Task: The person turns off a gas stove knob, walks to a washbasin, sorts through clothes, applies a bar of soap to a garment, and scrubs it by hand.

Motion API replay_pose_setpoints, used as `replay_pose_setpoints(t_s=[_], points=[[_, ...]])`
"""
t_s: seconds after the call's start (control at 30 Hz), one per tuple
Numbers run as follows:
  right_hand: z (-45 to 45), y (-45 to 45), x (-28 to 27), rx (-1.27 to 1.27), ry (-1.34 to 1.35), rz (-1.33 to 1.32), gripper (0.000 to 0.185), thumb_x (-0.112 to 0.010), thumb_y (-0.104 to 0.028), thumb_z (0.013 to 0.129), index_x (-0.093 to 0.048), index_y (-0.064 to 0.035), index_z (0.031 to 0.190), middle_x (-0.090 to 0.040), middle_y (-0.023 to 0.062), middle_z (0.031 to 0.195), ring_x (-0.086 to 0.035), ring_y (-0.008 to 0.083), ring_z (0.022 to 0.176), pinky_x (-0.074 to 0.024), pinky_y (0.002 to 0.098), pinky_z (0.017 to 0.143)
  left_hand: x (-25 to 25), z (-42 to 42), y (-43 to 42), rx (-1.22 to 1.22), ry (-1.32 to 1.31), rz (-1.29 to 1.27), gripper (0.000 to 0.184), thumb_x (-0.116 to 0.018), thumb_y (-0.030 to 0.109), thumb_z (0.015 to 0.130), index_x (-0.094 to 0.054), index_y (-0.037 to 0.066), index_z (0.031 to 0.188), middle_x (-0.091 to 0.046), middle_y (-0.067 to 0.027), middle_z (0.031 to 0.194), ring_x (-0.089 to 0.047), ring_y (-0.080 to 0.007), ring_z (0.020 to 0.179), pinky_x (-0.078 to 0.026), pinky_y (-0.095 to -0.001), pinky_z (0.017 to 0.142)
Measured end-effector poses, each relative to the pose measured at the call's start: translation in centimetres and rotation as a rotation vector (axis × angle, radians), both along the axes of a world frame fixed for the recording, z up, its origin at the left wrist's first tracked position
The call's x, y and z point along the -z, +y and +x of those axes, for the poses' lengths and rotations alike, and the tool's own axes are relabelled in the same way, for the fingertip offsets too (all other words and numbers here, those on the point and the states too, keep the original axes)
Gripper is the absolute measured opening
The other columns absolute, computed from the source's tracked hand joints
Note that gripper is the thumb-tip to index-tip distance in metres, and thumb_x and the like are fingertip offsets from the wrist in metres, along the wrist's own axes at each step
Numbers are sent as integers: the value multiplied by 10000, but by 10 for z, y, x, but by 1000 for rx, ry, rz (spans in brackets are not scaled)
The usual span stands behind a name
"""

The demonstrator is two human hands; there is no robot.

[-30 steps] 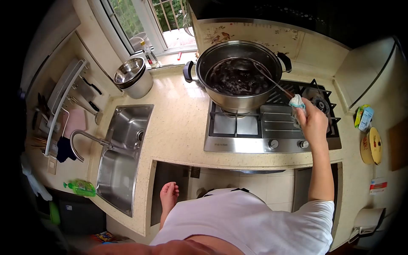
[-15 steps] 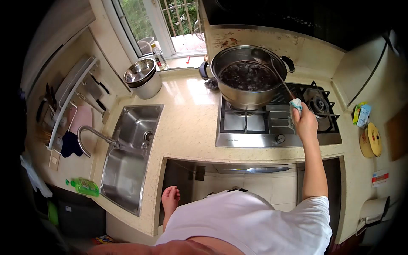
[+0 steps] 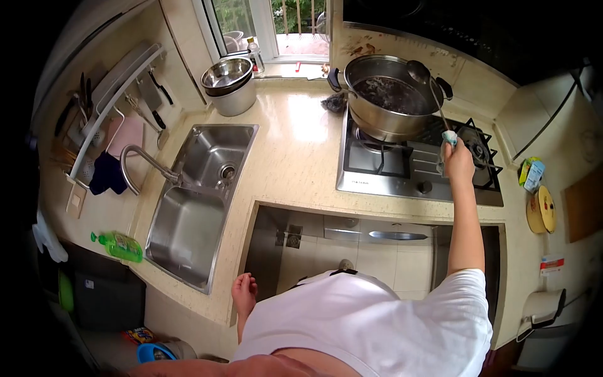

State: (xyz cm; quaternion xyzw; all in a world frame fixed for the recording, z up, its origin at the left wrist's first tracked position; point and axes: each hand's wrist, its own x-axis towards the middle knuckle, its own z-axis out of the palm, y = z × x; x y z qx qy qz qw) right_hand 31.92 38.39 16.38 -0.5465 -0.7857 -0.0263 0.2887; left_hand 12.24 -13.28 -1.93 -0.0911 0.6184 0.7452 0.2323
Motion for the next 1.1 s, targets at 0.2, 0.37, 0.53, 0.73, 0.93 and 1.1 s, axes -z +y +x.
replay_pose_setpoints(t_s=[0.2,0.37,0.53,0.73,0.93,1.1], points=[[-1,2,0,26,-18,1,335,-514,-310,843,-560,-62,1063,-615,199,909,-580,375,862,-465,462,703,4,1,-21,-89,14,11,85,-527,149,891,-577,81,878,-556,16,736,-489,-39,600,-407,-158,531],[-5,-7,-22,48,-102,-6,312,-520,-305,837,-574,-66,1030,-619,191,906,-585,365,856,-468,460,705,15,5,-36,-100,20,30,69,-540,146,884,-580,91,873,-565,13,716,-495,-40,577,-397,-158,493],[-11,-11,-53,19,-228,62,260,-552,-275,810,-592,-64,957,-623,182,892,-587,356,846,-466,454,716,18,11,-41,-146,5,57,72,-540,150,884,-579,92,864,-567,17,712,-494,-40,570,-385,-157,479],[-41,-9,-71,-88,-301,213,221,-616,-220,736,-602,-58,885,-625,159,843,-592,344,822,-473,444,695,22,14,-47,-160,10,56,72,-539,153,884,-577,92,877,-565,20,710,-496,-40,573,-387,-157,481],[-73,-9,-79,-145,-430,169,214,-647,-213,703,-611,-53,840,-628,139,863,-597,314,850,-486,414,706,24,17,-50,-186,-10,47,73,-538,151,885,-572,86,887,-558,14,718,-489,-44,573,-389,-159,489],[-83,-22,-89,-198,-400,54,272,-642,-234,707,-626,-42,898,-629,142,915,-590,325,865,-478,420,740,19,24,-56,-207,-13,49,69,-539,147,881,-574,88,877,-555,13,728,-485,-45,588,-398,-160,515]])
